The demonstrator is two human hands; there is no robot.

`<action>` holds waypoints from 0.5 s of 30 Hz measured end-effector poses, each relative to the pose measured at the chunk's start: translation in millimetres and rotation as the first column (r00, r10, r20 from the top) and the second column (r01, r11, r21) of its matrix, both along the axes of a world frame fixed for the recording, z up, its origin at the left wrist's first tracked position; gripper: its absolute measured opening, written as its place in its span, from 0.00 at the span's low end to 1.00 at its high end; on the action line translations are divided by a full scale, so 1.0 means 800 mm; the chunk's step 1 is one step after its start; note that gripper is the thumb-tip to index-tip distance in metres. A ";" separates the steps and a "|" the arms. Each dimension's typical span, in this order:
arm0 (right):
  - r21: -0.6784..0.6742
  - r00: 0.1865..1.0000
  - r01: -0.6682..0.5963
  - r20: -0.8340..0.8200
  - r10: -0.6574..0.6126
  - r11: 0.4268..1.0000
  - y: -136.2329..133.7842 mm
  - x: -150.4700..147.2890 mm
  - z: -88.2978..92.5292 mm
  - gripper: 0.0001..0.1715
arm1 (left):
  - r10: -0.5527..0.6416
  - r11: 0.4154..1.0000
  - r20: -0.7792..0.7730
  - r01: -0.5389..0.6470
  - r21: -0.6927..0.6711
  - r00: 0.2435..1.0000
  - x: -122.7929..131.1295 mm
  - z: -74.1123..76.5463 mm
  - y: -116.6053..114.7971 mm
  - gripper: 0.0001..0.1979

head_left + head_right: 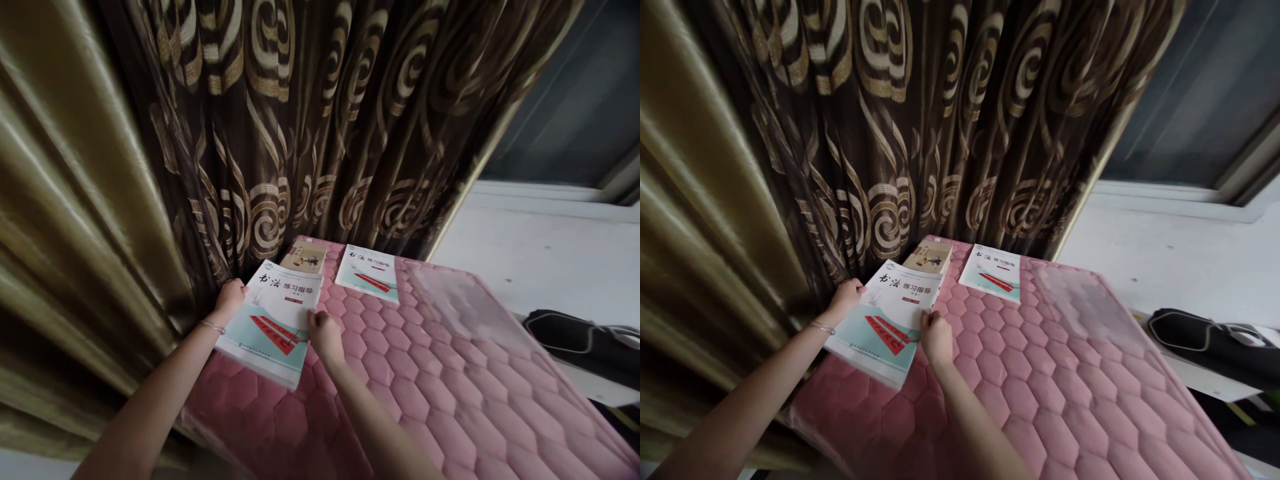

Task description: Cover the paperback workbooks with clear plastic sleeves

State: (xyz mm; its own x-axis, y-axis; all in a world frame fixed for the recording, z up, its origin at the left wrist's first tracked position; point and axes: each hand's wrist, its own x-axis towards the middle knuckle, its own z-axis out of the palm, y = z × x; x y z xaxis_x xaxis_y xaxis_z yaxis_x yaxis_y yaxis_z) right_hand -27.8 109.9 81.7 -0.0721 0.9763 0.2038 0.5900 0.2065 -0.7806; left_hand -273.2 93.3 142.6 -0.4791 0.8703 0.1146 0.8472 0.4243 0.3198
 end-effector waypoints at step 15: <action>-0.147 0.981 -0.190 -0.075 0.181 0.971 -0.025 0.006 -0.008 0.24 | 0.012 0.998 -0.119 -0.020 -0.065 0.993 0.015 0.012 -0.009 0.14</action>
